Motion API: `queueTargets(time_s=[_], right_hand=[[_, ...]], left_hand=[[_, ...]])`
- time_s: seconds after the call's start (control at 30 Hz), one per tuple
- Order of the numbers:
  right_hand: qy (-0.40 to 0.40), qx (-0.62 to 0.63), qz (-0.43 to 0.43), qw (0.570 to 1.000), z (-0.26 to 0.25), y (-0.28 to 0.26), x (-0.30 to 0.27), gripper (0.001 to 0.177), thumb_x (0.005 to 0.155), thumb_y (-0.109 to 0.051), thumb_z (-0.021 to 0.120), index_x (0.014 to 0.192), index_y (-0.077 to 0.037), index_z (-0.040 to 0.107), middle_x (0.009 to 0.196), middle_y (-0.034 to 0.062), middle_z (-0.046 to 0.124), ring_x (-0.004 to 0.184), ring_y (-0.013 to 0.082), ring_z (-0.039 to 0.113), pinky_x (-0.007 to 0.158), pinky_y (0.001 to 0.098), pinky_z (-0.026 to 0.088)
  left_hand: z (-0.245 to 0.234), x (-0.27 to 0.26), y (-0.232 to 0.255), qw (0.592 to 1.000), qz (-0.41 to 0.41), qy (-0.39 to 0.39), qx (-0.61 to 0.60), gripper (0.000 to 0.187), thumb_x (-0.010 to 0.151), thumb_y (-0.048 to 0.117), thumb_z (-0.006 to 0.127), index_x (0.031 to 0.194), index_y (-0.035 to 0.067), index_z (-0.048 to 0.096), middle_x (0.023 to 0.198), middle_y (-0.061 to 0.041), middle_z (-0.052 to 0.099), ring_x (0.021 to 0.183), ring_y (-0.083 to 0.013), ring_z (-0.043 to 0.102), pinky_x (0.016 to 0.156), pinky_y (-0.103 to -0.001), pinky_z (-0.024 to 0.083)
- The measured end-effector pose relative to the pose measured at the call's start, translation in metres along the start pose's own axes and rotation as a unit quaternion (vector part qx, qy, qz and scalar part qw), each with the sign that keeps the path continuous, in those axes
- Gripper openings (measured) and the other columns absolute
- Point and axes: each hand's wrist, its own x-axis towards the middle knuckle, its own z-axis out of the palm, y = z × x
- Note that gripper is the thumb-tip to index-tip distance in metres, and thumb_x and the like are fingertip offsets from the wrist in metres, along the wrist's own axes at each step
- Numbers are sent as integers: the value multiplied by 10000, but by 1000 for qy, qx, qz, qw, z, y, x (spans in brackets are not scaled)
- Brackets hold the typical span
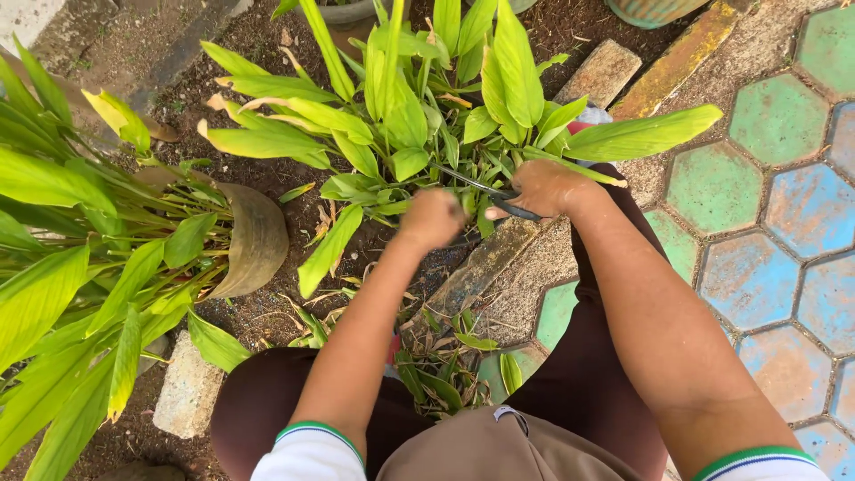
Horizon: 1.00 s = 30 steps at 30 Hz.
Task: Using scissors to prune and trim leaves from potted plants.
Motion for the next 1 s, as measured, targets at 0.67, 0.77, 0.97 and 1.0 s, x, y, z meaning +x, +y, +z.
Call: queueTargets(time_s=[0.67, 0.77, 0.97, 1.0], right_hand=[[-27, 28, -1, 999, -9, 15, -4, 885, 647, -869, 655, 729, 10, 722, 689, 196, 695, 705, 356, 698, 687, 498, 524], [-28, 52, 12, 998, -13, 8, -9, 869, 630, -851, 681, 697, 16, 697, 659, 165, 666, 673, 334, 672, 645, 488, 503], [-24, 32, -31, 999, -31, -17, -40, 772, 719, -774, 673, 715, -3, 711, 642, 144, 642, 635, 270, 635, 604, 422, 493], [-35, 152, -35, 987, -31, -22, -46, 729, 684, -737, 706, 787, -15, 713, 675, 109, 672, 634, 227, 676, 595, 389, 540]], left_hand=[[-12, 26, -50, 958, 1, 285, 38, 110, 927, 150, 665, 986, 109, 748, 947, -132, 747, 898, -324, 711, 788, -479, 564], [-65, 0, -34, 934, 120, 336, 20, 139, 917, 156, 682, 1018, 152, 777, 985, -160, 720, 828, -332, 702, 745, -467, 573], [-128, -49, -49, 815, 202, 540, -56, 111, 979, 183, 711, 947, 86, 754, 906, -122, 760, 692, -259, 727, 672, -380, 592], [-129, -47, -59, 821, 108, 531, -178, 165, 988, 201, 697, 1002, 50, 762, 843, -125, 770, 638, -210, 736, 620, -339, 587]])
